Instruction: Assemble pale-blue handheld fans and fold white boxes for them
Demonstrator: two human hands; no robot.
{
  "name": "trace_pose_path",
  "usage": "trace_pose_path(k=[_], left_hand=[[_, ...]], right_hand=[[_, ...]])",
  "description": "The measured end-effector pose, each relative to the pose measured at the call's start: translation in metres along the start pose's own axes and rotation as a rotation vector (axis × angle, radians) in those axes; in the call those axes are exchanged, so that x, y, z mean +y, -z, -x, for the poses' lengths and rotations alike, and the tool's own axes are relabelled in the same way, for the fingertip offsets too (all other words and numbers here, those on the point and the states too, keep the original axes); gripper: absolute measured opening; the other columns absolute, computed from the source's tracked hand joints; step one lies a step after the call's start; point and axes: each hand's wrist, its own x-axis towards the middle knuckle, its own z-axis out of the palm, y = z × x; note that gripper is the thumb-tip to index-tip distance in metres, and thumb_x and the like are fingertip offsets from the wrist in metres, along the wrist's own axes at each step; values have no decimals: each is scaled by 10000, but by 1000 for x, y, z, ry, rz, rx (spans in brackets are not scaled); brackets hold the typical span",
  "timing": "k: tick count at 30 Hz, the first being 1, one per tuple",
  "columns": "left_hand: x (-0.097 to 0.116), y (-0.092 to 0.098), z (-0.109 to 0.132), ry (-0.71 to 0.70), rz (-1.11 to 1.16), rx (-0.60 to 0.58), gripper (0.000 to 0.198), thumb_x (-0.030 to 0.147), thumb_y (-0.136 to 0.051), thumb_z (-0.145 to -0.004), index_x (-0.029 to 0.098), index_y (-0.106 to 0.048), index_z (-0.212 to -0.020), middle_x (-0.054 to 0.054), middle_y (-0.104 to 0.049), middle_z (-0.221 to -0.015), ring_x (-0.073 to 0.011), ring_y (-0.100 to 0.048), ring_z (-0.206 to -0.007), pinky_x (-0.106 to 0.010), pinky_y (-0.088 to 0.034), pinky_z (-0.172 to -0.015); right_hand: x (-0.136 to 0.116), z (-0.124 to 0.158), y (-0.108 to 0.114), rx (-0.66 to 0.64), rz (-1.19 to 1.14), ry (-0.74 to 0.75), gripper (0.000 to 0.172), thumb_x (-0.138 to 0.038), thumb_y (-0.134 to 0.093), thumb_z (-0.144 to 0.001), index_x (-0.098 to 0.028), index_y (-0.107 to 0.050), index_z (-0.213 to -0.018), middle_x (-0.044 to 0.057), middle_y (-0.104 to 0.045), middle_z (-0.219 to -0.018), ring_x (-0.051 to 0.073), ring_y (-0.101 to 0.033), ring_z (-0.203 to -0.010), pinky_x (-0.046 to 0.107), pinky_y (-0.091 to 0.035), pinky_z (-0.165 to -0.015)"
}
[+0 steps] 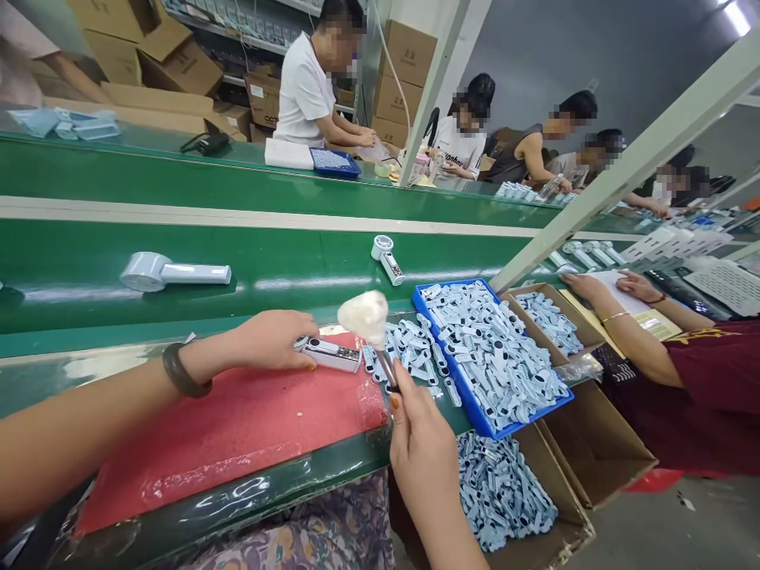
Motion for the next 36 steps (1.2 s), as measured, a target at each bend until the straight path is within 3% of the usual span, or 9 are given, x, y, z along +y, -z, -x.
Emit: trace_pose_path(k=[4, 8, 11, 17, 22, 24, 30, 33, 36], left_hand=[[-1, 0, -1, -5, 1, 0, 275, 441, -704, -798, 221, -721, -964, -61, -707, -976, -262, -651, -876, -328, -367, -619], [2, -1, 1, -8, -10, 18, 240, 428, -679, -819, 216, -708, -928, -62, -703, -942, -253, -652, -844, -325, -376, -613], [6, -3, 5, 1, -28, 37, 235, 423, -656, -837, 208, -696, -924, -75, -695, -946, -262, -646, -859, -331, -402, -640], [8, -2, 9, 4, -32, 35, 246, 404, -664, -840, 213, -707, -988, -74, -692, -979, -280, -641, -921, -348, -431, -686], [6, -2, 7, 19, -29, 30, 237, 383, -689, -811, 216, -709, -977, -74, -688, -985, -273, -637, -916, -343, -437, -685], [6, -2, 8, 30, -30, 25, 237, 389, -679, -820, 219, -706, -984, -74, -685, -984, -272, -636, -928, -341, -444, -697], [6, 8, 19, -20, -41, 9, 185, 291, -611, -853, 218, -701, -998, -69, -664, -997, -249, -640, -889, -326, -459, -711], [-29, 17, 6, -67, -59, 67, 249, 296, -505, -909, 302, -725, -1024, -32, -663, -1023, -221, -627, -909, -314, -470, -763], [-86, 31, -37, -116, -227, 236, 298, 354, -505, -869, 332, -775, -992, -54, -659, -1191, -280, -584, -1106, -407, -485, -942]], right_hand=[[0, 6, -3, 87, -43, -82, 474, -318, -399, -1067, -278, -479, -1533, 106, -722, -1177, 206, -735, -959, 277, -605, -736], [-3, 13, -26, -104, 199, 64, 497, -238, -367, -1036, -275, -531, -1503, 85, -702, -925, 201, -676, -632, 285, -543, -544], [-5, 10, -26, -194, 244, 110, 493, -224, -362, -1033, -299, -554, -1482, 66, -686, -874, 196, -651, -589, 278, -518, -515], [-5, 8, -13, 131, -30, -15, 506, -277, -392, -1064, -265, -421, -1569, 129, -700, -1183, 203, -722, -865, 275, -590, -700], [4, 11, -36, -148, 240, 98, 474, -233, -361, -1043, -249, -578, -1464, 76, -693, -852, 195, -646, -552, 279, -500, -483], [7, 10, -34, -134, 241, 72, 459, -256, -377, -1048, -270, -578, -1462, 78, -712, -905, 196, -672, -599, 271, -507, -501], [37, -4, 15, 154, -36, -172, 460, -360, -389, -1065, -243, -554, -1478, 104, -737, -1178, 197, -733, -912, 272, -586, -716], [76, -24, 48, 235, 31, -323, 475, -401, -386, -1061, -248, -559, -1475, 104, -734, -1191, 215, -722, -932, 313, -586, -759], [125, -54, 85, 287, 246, -439, 483, -376, -388, -1051, -240, -544, -1488, 111, -693, -1274, 242, -689, -1067, 358, -559, -892]])
